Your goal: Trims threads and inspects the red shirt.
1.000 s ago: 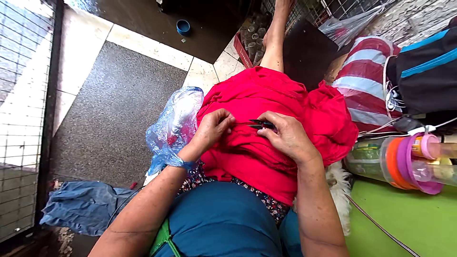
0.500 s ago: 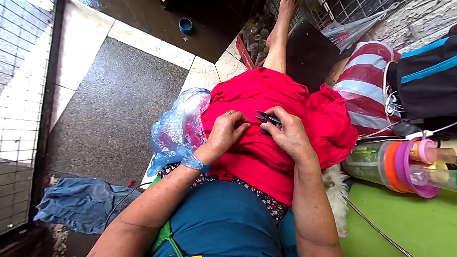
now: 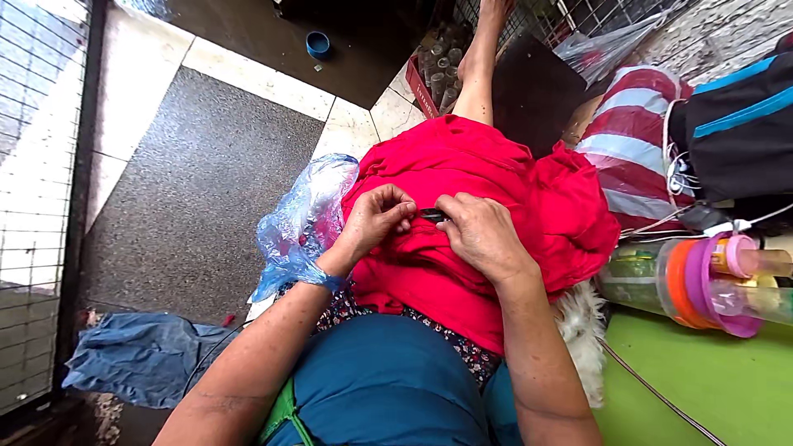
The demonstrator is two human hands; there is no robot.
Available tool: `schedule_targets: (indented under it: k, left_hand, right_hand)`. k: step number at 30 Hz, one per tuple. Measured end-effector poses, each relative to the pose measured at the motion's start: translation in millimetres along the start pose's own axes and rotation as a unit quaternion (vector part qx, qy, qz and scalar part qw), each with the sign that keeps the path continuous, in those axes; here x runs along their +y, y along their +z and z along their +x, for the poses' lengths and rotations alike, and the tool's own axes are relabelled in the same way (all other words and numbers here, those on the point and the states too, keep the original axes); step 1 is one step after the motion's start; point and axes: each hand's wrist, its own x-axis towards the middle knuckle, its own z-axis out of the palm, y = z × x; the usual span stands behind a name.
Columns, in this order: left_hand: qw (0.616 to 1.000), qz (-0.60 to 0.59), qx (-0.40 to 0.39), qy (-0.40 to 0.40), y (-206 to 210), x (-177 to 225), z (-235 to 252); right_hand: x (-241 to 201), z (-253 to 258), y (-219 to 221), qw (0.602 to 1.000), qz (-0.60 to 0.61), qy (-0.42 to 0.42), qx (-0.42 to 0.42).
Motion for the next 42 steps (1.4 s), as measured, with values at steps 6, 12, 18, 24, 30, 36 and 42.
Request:
schedule_targets:
  k: [6, 12, 18, 24, 30, 36, 42]
  left_hand:
    - [0.999, -0.035, -0.014, 0.012, -3, -2, 0]
    - [0.998, -0.054, -0.003, -0.027, -33, 1, -2]
    - [0.986, 0.16, 0.017, -0.043, -29, 12, -13]
    - [0.924, 0.368, 0.046, 0.094, 8, 15, -16]
    - [0.928, 0.371, -0.003, 0.03, 14, 19, -13]
    - [0.975, 0.164, -0.031, -0.146, -12, 15, -6]
    - [0.983, 0.063, -0.04, -0.166, -19, 12, -8]
  right_hand:
    - [3, 3, 9, 1.0, 0.007, -0.018, 0.022]
    - [11, -1, 1, 0.993, 0.111, 0.024, 0.04]
    - [8, -2, -2, 0.977, 0.193, 0.067, 0.06]
    - [-5, 6, 5, 0.982, 0.17, 0.064, 0.052]
    - [-3, 2, 9, 0.983, 0.157, 0.079, 0.058]
    - [4, -3, 5, 0.983, 0.172, 0.043, 0.041]
    - [3, 1, -2, 0.992, 0.129, 0.0, -0.013]
